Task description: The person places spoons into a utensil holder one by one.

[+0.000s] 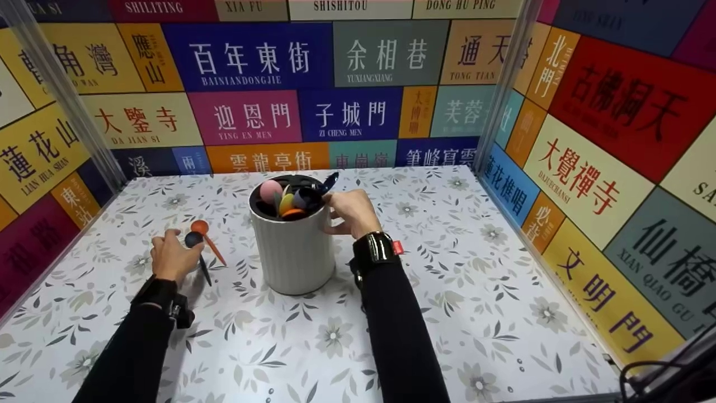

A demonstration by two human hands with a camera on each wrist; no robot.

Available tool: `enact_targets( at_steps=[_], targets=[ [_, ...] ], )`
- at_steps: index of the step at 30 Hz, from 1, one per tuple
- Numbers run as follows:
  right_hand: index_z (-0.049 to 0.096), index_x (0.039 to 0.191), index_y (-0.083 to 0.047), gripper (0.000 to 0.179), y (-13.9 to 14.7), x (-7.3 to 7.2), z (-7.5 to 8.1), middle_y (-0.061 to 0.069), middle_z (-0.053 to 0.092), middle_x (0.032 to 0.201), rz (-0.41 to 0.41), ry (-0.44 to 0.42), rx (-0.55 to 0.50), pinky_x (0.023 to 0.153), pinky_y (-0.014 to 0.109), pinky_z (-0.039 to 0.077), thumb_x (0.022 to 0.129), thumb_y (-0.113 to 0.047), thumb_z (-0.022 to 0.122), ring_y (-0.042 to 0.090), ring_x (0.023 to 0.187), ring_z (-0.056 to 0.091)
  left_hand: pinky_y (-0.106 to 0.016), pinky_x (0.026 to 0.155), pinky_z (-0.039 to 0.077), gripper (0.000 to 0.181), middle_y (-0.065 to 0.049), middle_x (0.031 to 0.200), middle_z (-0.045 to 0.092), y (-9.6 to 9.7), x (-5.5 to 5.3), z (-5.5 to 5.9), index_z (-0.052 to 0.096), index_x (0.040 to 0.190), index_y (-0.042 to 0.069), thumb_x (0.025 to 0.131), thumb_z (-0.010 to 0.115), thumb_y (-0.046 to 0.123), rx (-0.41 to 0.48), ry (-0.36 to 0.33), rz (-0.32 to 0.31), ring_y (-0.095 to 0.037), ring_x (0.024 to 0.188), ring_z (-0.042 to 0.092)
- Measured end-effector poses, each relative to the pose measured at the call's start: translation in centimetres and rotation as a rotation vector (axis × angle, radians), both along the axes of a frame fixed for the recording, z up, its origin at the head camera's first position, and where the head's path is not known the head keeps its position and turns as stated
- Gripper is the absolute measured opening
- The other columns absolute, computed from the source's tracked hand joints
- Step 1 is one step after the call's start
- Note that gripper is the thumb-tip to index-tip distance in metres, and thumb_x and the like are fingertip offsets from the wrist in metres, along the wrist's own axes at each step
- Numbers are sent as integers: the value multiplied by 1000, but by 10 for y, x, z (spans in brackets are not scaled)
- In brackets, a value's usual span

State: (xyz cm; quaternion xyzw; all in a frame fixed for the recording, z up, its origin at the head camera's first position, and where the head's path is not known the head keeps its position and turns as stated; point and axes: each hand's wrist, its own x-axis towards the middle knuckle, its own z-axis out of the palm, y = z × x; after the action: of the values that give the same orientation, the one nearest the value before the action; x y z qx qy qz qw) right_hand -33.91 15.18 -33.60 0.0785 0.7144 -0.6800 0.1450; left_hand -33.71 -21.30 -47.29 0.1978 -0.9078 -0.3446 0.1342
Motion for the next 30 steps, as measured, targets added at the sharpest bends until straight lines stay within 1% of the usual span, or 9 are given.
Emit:
enact_targets(
  at_steps=[3,8,12,15,18,20,24,28,30],
  targets=[
    [69,120,4,39,0,0,-1,19,54,137,-8,1,1,84,37,64,93,-22,81,34,109,67,-66,101,45,63,-35,136,41,1,1,-6,45,142,-5,96,68,30,-13,-42,38,-53,127,44],
    [68,119,4,36,-1,1,-3,18,52,138,-4,11,-1,84,37,64,95,-20,78,31,108,66,-66,104,43,71,-36,139,40,2,1,-12,47,141,-11,96,69,39,-38,-154,66,-53,130,42],
    [68,117,4,34,-2,1,-2,20,54,135,-11,10,7,85,37,64,95,-20,79,32,109,66,-68,106,40,75,-37,141,39,3,1,-15,51,138,-13,95,69,45,-59,-211,44,-53,133,38],
    [69,116,3,33,-3,1,-1,22,57,132,-16,5,17,85,37,64,96,-21,78,33,110,67,-67,106,40,69,-38,140,40,3,2,-16,59,128,-12,96,67,48,-100,-254,19,-53,132,37],
    [70,116,3,32,-4,1,-1,22,58,132,-12,-1,20,85,38,64,96,-21,78,33,111,66,-66,104,42,59,-39,137,42,2,4,-15,64,121,-10,98,64,45,-130,-289,-1,-53,130,38],
    [70,116,3,34,-4,1,-1,21,58,132,-6,-5,27,86,37,64,95,-22,79,33,111,66,-66,103,43,51,-38,135,44,1,5,-15,66,119,-9,98,62,37,-131,-299,-17,-53,129,39],
    [70,117,4,34,-4,1,0,22,58,131,-11,-4,28,86,37,64,95,-22,79,34,112,66,-66,102,44,44,-39,135,44,-3,6,-14,63,123,-10,95,60,23,-88,-290,-46,-53,127,40],
    [69,118,3,37,-2,1,1,23,58,130,-15,-1,36,86,37,64,95,-24,79,34,111,67,-65,100,47,46,-40,136,44,-5,7,-12,59,130,-12,93,62,16,-50,-275,-66,-55,126,44],
    [69,118,3,39,-2,1,0,22,59,130,-14,-4,37,85,37,64,95,-25,80,34,110,67,-65,101,48,48,-40,137,44,-4,7,-10,56,134,-12,94,63,14,-43,-289,-73,-56,127,45]
  ],
)
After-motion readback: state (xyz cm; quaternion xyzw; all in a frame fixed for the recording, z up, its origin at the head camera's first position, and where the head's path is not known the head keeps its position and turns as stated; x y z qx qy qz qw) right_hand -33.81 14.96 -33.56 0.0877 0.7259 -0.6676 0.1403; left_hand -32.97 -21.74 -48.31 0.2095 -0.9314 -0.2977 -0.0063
